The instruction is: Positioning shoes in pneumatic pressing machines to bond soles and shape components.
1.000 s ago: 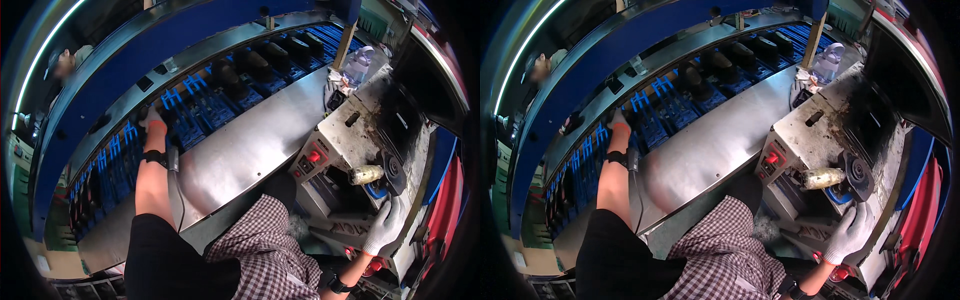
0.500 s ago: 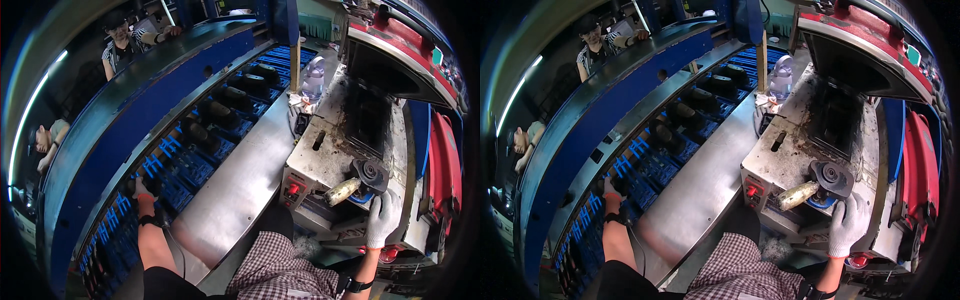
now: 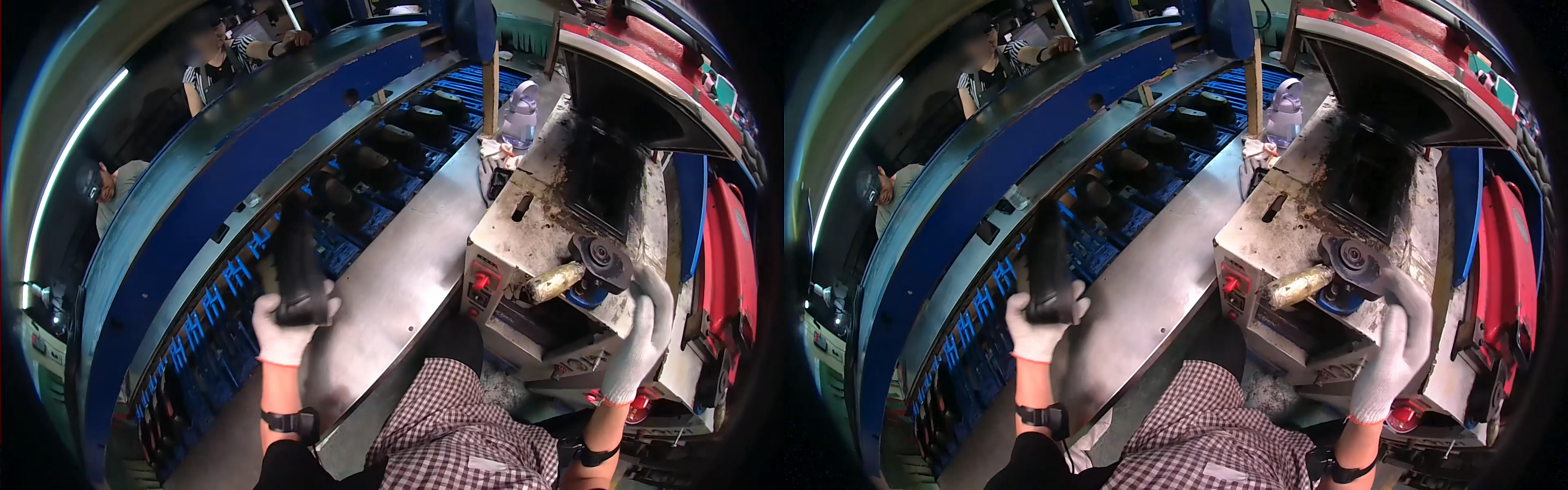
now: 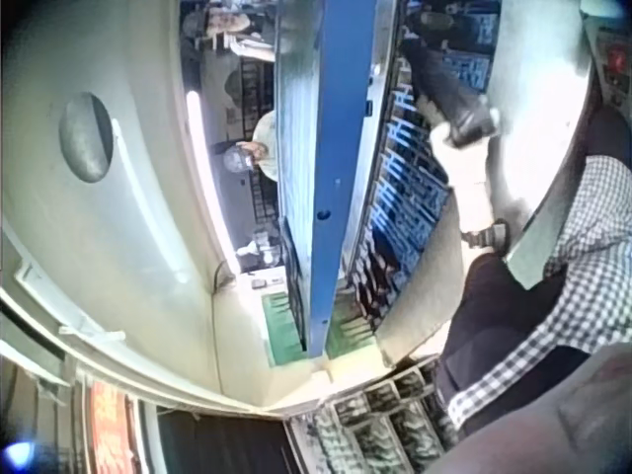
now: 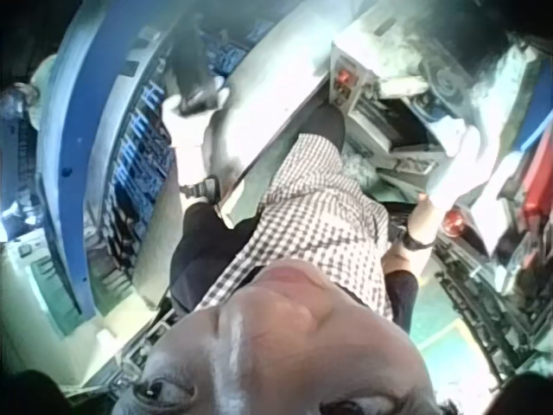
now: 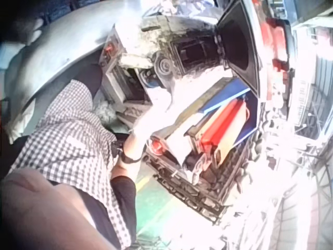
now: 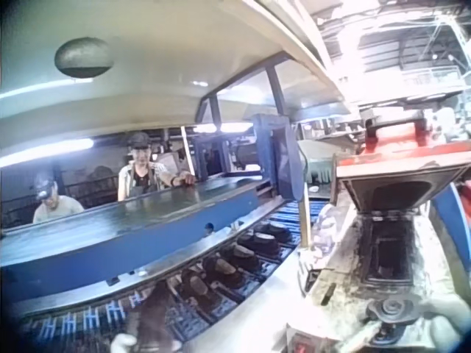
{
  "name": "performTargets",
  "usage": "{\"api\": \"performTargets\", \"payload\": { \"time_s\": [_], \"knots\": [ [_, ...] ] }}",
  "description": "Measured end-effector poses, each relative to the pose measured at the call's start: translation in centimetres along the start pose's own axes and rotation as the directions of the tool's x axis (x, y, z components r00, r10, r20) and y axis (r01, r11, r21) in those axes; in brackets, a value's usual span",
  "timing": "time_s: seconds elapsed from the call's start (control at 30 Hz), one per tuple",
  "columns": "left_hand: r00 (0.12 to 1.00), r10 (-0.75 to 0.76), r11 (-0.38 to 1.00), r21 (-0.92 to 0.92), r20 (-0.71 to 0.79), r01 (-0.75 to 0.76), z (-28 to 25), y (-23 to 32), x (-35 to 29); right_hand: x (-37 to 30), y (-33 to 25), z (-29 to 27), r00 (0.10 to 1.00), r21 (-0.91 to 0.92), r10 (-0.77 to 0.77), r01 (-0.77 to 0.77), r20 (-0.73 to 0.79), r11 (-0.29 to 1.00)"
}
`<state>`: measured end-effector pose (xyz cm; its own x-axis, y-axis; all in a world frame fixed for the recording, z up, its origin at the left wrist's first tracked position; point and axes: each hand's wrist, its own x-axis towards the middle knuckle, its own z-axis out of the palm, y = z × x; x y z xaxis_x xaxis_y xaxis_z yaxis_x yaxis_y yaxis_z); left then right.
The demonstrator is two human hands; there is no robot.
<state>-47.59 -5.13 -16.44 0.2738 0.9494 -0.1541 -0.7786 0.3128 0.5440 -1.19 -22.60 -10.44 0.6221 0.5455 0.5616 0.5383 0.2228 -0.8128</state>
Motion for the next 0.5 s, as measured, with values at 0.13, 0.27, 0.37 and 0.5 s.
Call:
{"api": "performTargets", "payload": {
  "time_s": [0.13, 0.27, 0.37, 0.5],
  "knots": [
    [0.951, -0.102, 0.995, 0.007, 0.292, 0.104, 9.0, -5.7, 2.4, 2.4, -5.1, 2.9, 0.830, 0.341, 0.074, -0.307, 0.553, 0.889],
    [0.844, -0.249, 0.951, -0.047, 0.475, 0.307, 17.4, -11.3, 4.6, 6.2, -6.1, 6.9, 0.698, 0.324, 0.053, -0.396, 0.714, 0.859],
    [0.793, -0.341, 0.901, -0.063, 0.504, 0.428, 21.5, -14.5, 6.4, 7.3, -6.8, 7.9, 0.562, 0.225, 0.315, -0.691, 0.765, 0.687],
    [0.724, -0.461, 0.852, 0.030, 0.513, 0.523, 24.5, -17.3, 8.7, 8.7, -6.4, 5.9, 0.675, 0.501, 0.217, -0.691, 0.706, 0.521]
  ]
}}
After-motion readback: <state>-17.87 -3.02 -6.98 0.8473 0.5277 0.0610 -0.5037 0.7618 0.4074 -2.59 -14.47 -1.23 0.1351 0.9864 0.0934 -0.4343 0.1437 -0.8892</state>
